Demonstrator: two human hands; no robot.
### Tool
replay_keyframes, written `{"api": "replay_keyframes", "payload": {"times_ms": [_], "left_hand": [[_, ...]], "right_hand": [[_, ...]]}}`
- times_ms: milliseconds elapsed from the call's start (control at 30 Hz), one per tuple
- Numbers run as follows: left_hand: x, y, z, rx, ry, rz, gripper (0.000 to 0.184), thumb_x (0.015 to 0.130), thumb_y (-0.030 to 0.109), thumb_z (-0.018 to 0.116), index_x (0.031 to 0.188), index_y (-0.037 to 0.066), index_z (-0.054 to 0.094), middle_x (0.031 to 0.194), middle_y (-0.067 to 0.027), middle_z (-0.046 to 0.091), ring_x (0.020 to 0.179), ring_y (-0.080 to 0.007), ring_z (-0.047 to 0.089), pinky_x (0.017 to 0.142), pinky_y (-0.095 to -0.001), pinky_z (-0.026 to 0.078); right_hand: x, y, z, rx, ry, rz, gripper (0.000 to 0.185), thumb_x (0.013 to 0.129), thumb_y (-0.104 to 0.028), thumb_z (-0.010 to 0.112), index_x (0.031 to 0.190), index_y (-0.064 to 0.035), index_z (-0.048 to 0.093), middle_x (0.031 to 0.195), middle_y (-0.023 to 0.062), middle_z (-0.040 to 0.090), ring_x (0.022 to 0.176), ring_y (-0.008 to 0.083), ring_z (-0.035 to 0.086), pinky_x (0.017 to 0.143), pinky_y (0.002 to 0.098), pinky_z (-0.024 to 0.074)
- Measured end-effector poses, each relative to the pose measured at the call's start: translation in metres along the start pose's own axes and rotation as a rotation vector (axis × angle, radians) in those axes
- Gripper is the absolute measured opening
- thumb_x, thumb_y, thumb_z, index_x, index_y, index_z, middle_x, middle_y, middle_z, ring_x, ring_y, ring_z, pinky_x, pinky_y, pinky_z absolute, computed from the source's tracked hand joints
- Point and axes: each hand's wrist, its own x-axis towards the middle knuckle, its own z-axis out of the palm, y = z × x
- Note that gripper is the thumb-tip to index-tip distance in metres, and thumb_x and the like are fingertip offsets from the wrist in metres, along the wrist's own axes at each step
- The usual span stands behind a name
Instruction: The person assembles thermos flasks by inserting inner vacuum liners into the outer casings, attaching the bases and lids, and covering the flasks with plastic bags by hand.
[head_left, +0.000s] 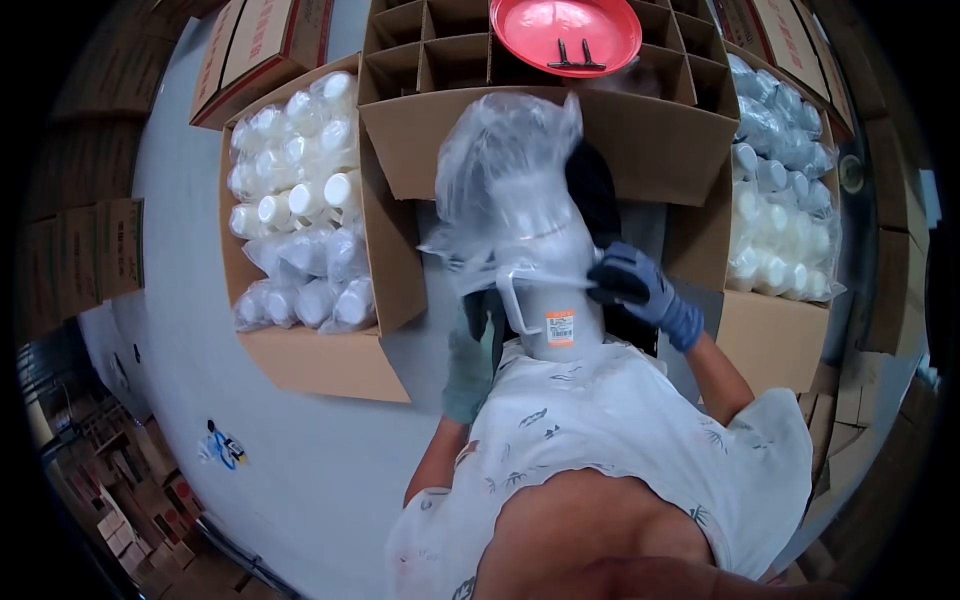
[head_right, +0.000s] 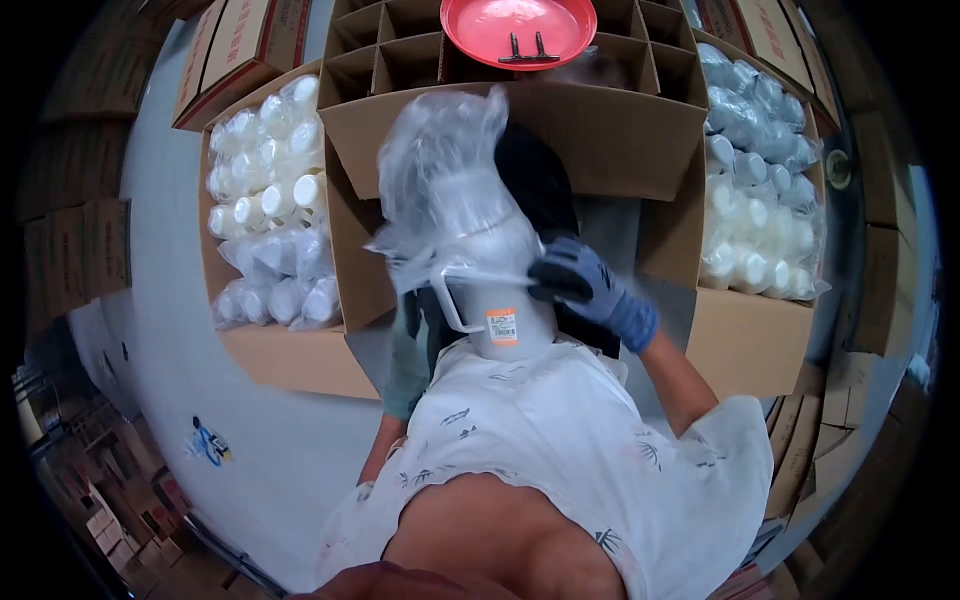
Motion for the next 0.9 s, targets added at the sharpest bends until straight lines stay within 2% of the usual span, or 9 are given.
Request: {"api": "replay_keyframes", "payload": {"times_ms": [67,200,300,400,500,567,633,733,900], "left_hand": [[-0.022,-0.009,0.003,-0.265,-0.078,-0.183,0.064,0.091,0.009,0.058,0.145,0.000,0.025,0.109,-0.0213,0.061,0.098,-0.0301,0.061,0.086,-0.0372,0.047],[-0.037,-0.032,-0.012,-0.614,0.064,-0.160,0.075,0.088,0.004,0.061,0.149,0.002,0.017,0.127,-0.0178,0.051,0.113,-0.0228,0.055,0.093,-0.0366,0.046],[0.010,-0.008,-0.045,-0.100,0.164,0.293,0.080,0.081,0.007,0.070,0.147,0.002,0.024,0.136,-0.0194,0.045,0.125,-0.0312,0.047,0.101,-0.0406,0.040],[0.051,0.043,-0.036,-0.165,0.009,0.468,0.086,0.075,0.019,0.076,0.145,0.001,0.029,0.141,-0.0183,0.041,0.131,-0.0350,0.037,0.104,-0.0446,0.036],[0.077,0.033,-0.022,-0.196,0.158,0.368,0.070,0.078,0.013,0.071,0.140,0.003,0.040,0.135,-0.0174,0.048,0.121,-0.0347,0.047,0.100,-0.0420,0.039],[0.089,0.021,-0.019,-0.468,0.266,0.357,0.060,0.079,0.009,0.067,0.136,0.003,0.046,0.128,-0.0173,0.054,0.113,-0.0346,0.052,0.098,-0.0405,0.041],[0.093,0.013,-0.026,-0.271,0.312,0.352,0.049,0.078,0.000,0.060,0.127,0.004,0.055,0.114,-0.0162,0.059,0.106,-0.0354,0.055,0.096,-0.0399,0.042],[0.074,-0.019,-0.029,-0.010,0.471,0.343,0.050,0.072,-0.003,0.060,0.121,0.007,0.058,0.111,-0.0159,0.058,0.107,-0.0367,0.052,0.097,-0.0439,0.041],[-0.019,-0.056,-0.018,0.280,0.149,0.642,0.043,0.068,0.014,0.068,0.108,0.000,0.059,0.114,-0.0158,0.055,0.108,-0.0370,0.051,0.095,-0.0498,0.041]], "right_hand": [[-0.029,-0.010,0.005,0.140,-0.209,0.184,0.027,0.077,-0.023,0.071,0.097,-0.0058,0.065,0.093,0.0134,0.062,0.090,0.0332,0.056,0.082,0.0408,0.0449],[-0.063,-0.014,0.010,0.047,-0.357,0.088,0.027,0.075,-0.023,0.072,0.095,-0.0064,0.065,0.093,0.0124,0.062,0.091,0.0317,0.056,0.081,0.0406,0.0437],[-0.059,-0.001,0.009,0.115,-0.264,0.141,0.023,0.077,-0.019,0.070,0.093,-0.0049,0.065,0.093,0.0130,0.063,0.090,0.0330,0.057,0.081,0.0406,0.0446],[-0.003,-0.023,-0.007,0.331,-0.064,0.096,0.035,0.076,-0.018,0.068,0.107,-0.0016,0.064,0.101,0.0176,0.063,0.091,0.0369,0.060,0.086,0.0415,0.0459],[0.030,-0.038,-0.003,0.394,-0.060,-0.178,0.036,0.078,-0.017,0.065,0.111,-0.0020,0.063,0.104,0.0165,0.063,0.094,0.0372,0.059,0.089,0.0423,0.0451],[0.044,-0.053,0.007,0.169,-0.168,-0.269,0.029,0.082,-0.018,0.062,0.108,-0.0045,0.064,0.100,0.0136,0.064,0.090,0.0358,0.059,0.084,0.0438,0.0459],[0.049,-0.062,0.017,-0.063,-0.228,-0.327,0.027,0.082,-0.023,0.065,0.104,-0.0064,0.065,0.095,0.0121,0.064,0.086,0.0320,0.060,0.078,0.0424,0.0464],[0.045,-0.055,0.002,-0.036,-0.214,0.033,0.028,0.081,-0.025,0.067,0.102,-0.0061,0.065,0.093,0.0128,0.064,0.086,0.0300,0.060,0.079,0.0402,0.0467],[-0.032,-0.002,0.017,0.122,-0.359,0.235,0.034,0.077,-0.023,0.073,0.102,-0.0026,0.062,0.096,0.0173,0.064,0.085,0.0317,0.061,0.081,0.0376,0.0472]]}}
